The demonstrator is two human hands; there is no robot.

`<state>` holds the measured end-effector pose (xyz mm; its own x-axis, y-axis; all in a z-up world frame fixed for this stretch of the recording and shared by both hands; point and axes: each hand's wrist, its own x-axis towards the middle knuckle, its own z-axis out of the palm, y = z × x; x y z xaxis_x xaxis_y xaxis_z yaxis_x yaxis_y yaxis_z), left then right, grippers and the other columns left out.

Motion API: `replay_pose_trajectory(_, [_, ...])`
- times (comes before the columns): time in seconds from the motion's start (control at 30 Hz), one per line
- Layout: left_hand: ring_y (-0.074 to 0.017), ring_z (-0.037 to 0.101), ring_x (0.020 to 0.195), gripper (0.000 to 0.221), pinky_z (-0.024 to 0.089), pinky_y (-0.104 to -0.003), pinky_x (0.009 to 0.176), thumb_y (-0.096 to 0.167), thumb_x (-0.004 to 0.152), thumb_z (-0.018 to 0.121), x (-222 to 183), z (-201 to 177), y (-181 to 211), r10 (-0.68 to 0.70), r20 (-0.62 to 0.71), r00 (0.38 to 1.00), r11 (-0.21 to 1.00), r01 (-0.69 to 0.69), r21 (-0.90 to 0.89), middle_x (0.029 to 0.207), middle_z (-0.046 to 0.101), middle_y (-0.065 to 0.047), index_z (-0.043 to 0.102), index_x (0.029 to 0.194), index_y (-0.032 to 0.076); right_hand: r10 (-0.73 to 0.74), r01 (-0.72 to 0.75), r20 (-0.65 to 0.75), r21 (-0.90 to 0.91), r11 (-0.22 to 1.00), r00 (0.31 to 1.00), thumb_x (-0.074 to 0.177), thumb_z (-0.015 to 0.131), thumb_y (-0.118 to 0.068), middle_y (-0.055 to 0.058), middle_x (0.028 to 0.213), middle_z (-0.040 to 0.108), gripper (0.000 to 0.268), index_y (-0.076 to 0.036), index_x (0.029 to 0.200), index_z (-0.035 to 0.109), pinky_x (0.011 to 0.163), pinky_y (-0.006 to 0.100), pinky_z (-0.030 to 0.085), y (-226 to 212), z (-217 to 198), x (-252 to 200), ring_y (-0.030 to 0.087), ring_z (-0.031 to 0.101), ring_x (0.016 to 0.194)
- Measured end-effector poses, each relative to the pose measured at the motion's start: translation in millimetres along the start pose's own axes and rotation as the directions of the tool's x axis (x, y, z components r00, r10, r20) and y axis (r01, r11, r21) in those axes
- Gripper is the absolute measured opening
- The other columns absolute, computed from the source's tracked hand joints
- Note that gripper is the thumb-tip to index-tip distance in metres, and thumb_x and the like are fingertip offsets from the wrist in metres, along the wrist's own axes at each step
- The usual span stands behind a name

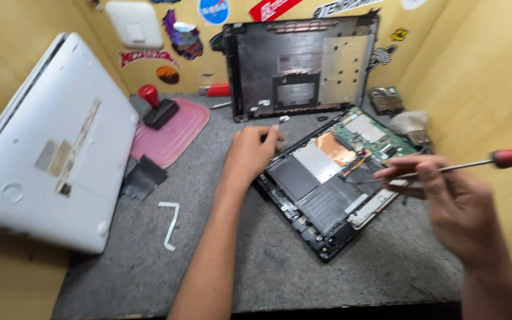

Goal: Using a screwdriver to pry and reposition internal components within a laptop chassis during a repair process.

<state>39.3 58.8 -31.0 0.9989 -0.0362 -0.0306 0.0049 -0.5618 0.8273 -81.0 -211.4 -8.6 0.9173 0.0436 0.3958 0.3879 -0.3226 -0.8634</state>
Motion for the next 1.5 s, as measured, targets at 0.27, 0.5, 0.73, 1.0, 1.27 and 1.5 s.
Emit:
replay_pose_trajectory(0.27, [-0.0153, 0.061, 0.063, 0.034, 0.042, -0.033, 0.053, 0.037, 0.101, 0.05, -21, -97, 5, -0.027, -0.273, 0.962, 0.973, 0.088, 0.213, 0.084, 0.077, -0.002, 0.078, 0.108, 0.019, 0.052, -0.06, -0.129, -0.059, 0.996, 0.99, 0.125, 0.03, -0.022, 0.026, 0.102, 0.061, 0.046, 0.013, 0.13, 0.059, 0.089, 0.044, 0.059, 47, 8, 3, 0.038, 0.071, 0.094])
replay_pose_trajectory(0.5, [-0.043, 0.065, 0.103, 0.03, 0.054, -0.052, 0.088, 0.008, 0.098, 0.06, 86, -181, -105, 0.327, -0.479, 0.815, 0.779, 0.054, 0.625, 0.114, 0.064, -0.026, 0.068, 0.123, -0.007, 0.043, -0.054, -0.183, -0.057, 0.997, 0.982, 0.132, 0.031, -0.021, 0.019, 0.082, 0.056, 0.045, 0.01, 0.133, 0.064, 0.071, 0.04, 0.058, 80, 9, 0, 0.031, 0.064, 0.072])
replay_pose_trajectory(0.73, [-0.0419, 0.06, 0.109, 0.027, 0.05, -0.05, 0.095, 0.007, 0.086, 0.066, 100, -138, -110, -0.015, -0.381, 0.924, 0.888, 0.188, 0.421, 0.117, 0.061, -0.023, 0.058, 0.111, 0.001, 0.066, -0.083, -0.144, -0.118, 0.989, 0.987, 0.133, 0.027, -0.027, 0.023, 0.087, 0.058, 0.053, 0.011, 0.137, 0.062, 0.073, 0.043, 0.06, 118, 1, 2, 0.035, 0.065, 0.077])
replay_pose_trajectory(1.0, [-0.0266, 0.059, 0.129, 0.103, 0.049, -0.047, 0.106, 0.07, 0.065, 0.074, 42, -101, -30, 0.059, -0.113, 0.992, 0.971, -0.031, 0.238, 0.141, 0.062, -0.009, 0.048, 0.149, 0.017, 0.201, -0.208, -0.082, -0.086, 0.974, 0.976, 0.131, 0.025, -0.052, 0.021, 0.087, 0.051, 0.073, 0.012, 0.15, 0.055, 0.061, 0.049, 0.054, 216, -31, 11, 0.038, 0.061, 0.073])
replay_pose_trajectory(1.27, [-0.0286, 0.04, 0.134, 0.036, 0.024, -0.047, 0.106, 0.03, 0.095, 0.053, 114, -171, -117, -0.019, -0.144, 0.989, -0.137, 0.14, 0.981, 0.134, 0.062, -0.003, 0.067, 0.127, 0.027, 0.262, -0.262, 0.024, 0.005, 0.965, 0.965, 0.116, 0.028, -0.043, 0.028, 0.09, 0.055, 0.07, 0.012, 0.151, 0.053, 0.067, 0.055, 0.058, 205, -32, 3, 0.045, 0.065, 0.082])
replay_pose_trajectory(1.5, [-0.0264, 0.054, 0.137, 0.048, 0.01, -0.048, 0.122, 0.05, 0.088, 0.066, 70, -180, -88, -0.46, -0.105, 0.882, -0.123, 0.054, 0.991, 0.128, 0.074, -0.001, 0.068, 0.13, 0.027, 0.133, -0.14, -0.071, -0.11, 0.984, 0.989, 0.127, 0.021, -0.045, 0.018, 0.089, 0.054, 0.069, 0.01, 0.14, 0.06, 0.064, 0.04, 0.057, 129, 3, -1, 0.031, 0.063, 0.076])
